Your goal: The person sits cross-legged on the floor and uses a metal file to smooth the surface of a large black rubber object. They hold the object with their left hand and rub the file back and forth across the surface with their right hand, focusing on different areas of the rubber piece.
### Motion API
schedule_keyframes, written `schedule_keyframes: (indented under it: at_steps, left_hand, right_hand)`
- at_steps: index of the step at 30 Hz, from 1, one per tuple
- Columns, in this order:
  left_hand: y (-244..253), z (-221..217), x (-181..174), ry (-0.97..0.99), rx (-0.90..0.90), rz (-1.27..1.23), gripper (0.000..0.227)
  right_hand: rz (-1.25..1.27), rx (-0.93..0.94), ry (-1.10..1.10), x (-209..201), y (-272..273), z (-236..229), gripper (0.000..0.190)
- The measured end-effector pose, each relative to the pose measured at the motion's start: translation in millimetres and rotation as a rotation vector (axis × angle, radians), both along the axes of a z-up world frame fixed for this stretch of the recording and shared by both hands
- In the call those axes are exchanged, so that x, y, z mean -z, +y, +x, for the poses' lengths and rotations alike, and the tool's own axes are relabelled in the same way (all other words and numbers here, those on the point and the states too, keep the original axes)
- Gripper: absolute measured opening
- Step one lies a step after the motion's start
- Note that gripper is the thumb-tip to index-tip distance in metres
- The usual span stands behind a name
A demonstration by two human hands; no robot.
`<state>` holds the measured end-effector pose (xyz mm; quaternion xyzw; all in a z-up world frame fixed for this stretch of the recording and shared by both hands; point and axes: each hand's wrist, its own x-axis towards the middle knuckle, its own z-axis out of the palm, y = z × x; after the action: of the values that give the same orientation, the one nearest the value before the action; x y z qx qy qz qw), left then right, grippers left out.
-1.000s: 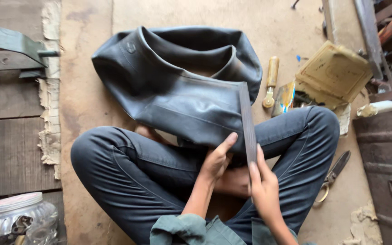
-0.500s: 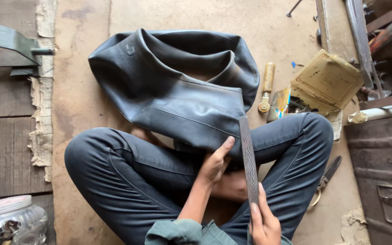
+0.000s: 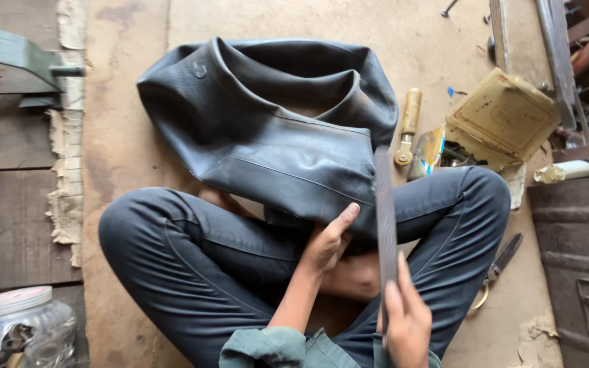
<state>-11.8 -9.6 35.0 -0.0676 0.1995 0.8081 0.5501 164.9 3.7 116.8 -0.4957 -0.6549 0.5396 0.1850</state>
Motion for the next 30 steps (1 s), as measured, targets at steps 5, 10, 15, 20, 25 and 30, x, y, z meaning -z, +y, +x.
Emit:
schedule_keyframes:
  at_steps: [5,10,15,20,25,30]
  left_hand:
    - [2,5,11,-0.002,0.029,-0.100,0.039]
    - [-9,2,3,0.141,0.065,-0.062,0.043]
    - [-4,1,-5,0.121,0.033,0.000,0.044]
    - [3,4,4,0.082,0.015,-0.021,0.047]
    - [7,6,12,0.069,-0.006,-0.075,0.047]
    - [1,7,7,0.110,0.014,0.002,0.047]
  right_hand:
    - [-0.053,-0.056,-0.084,9,-12,19,0.061]
    - [0.048,-0.142,-0.219,-6,62,-62,0.055]
    - [0.010,-0.102,0.047,-26,64,-90,0.054]
    - [0.084,-0.009,-0.010,-3,5,-3,0.054]
    - [0.057,-0.006,-0.110,8,-16,25,0.057]
    - [0.096,-0.171,-0.068,5,57,-68,0.056]
